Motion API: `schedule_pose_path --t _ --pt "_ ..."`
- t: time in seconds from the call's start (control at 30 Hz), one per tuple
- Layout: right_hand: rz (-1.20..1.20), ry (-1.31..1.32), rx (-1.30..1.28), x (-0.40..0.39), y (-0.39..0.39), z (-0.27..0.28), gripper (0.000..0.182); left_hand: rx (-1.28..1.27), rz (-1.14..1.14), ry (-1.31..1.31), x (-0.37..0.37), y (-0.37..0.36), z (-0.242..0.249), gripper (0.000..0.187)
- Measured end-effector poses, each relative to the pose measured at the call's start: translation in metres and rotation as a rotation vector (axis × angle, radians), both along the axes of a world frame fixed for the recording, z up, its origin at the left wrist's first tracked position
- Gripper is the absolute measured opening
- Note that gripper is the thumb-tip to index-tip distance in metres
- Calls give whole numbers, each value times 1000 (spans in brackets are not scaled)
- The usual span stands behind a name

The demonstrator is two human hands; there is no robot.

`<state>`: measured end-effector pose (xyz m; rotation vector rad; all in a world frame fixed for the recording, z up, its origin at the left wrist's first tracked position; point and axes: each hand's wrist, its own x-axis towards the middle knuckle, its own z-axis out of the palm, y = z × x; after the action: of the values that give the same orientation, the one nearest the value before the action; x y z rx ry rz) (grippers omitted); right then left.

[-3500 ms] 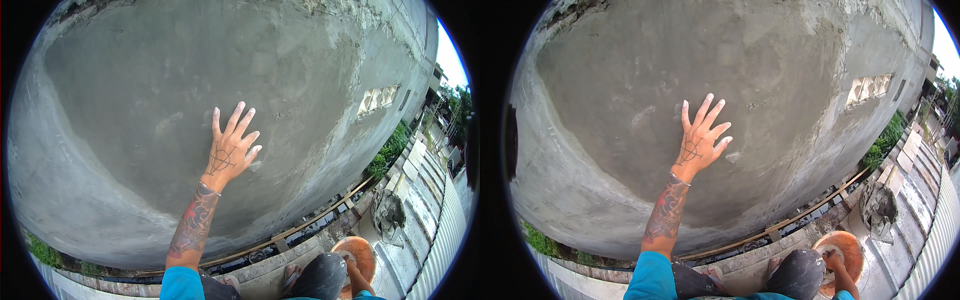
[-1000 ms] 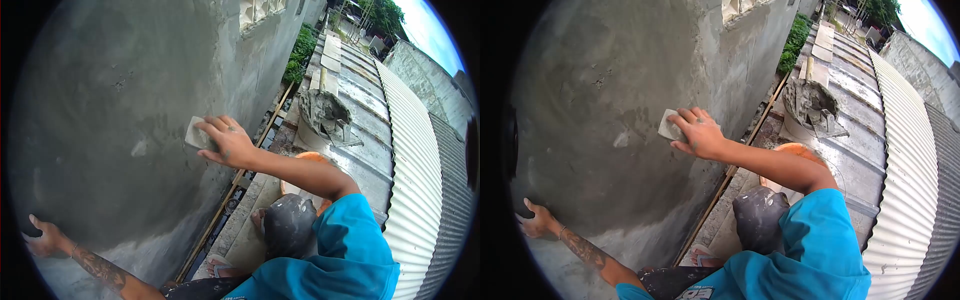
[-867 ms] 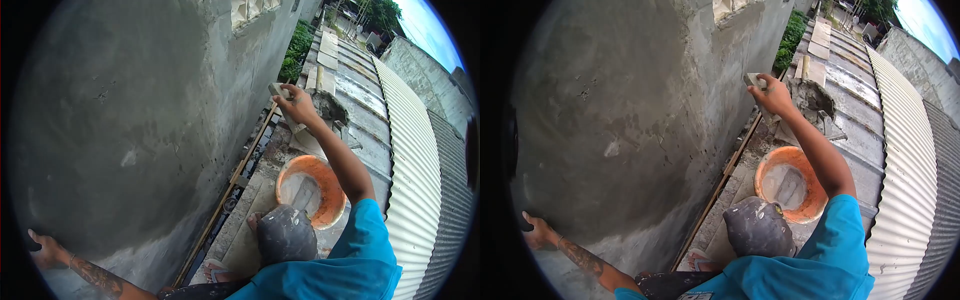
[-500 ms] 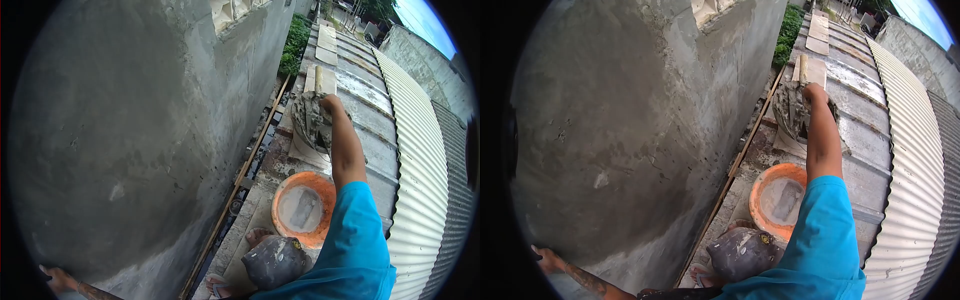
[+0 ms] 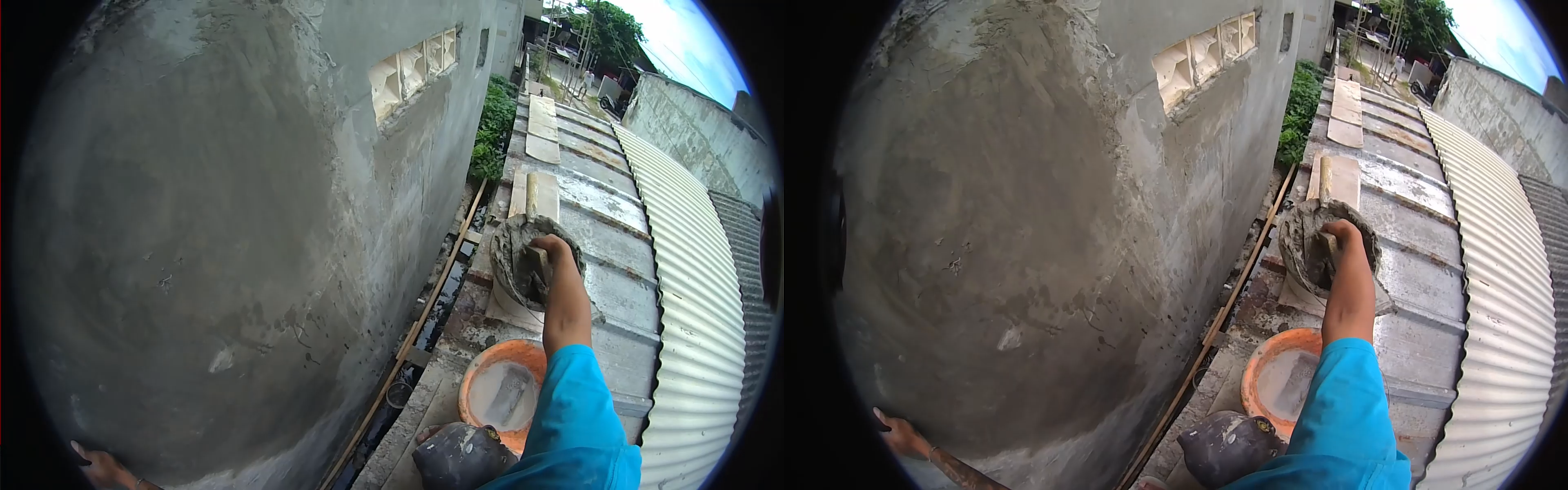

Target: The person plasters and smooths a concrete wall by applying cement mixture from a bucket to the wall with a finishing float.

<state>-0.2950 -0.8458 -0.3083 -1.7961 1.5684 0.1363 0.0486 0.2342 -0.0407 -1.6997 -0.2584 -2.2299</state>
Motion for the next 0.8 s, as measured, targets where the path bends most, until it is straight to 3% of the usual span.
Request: schedule_pose_path --t 0.1,0.13,0.2,0.3,0.47,0.6,0.7,0.8 --pt "-337 -531 208 -10 -5 15 43 -8 -39 4 7 -4 5 70" --pt "-433 -515 262 -9 20 52 40 -10 -52 4 9 -5 7 70" --pt "-391 -820 438 -22 16 54 41 -19 -73 -3 9 -8 11 70" --pt "-427 -1217 496 -29 60 79 44 -51 -144 -17 5 -22 11 70" --pt "-283 -1508 435 -11 112 109 45 -109 -114 -2 9 -16 5 64" --pt "-267 -1498 395 -5 137 141 49 -54 -111 -17 4 -26 10 61" --pt "-368 -1087 218 0 109 136 49 -57 -219 -17 15 -7 4 68" --pt "-517 -729 80 3 49 75 49 -25 -176 -36 17 0 9 69"
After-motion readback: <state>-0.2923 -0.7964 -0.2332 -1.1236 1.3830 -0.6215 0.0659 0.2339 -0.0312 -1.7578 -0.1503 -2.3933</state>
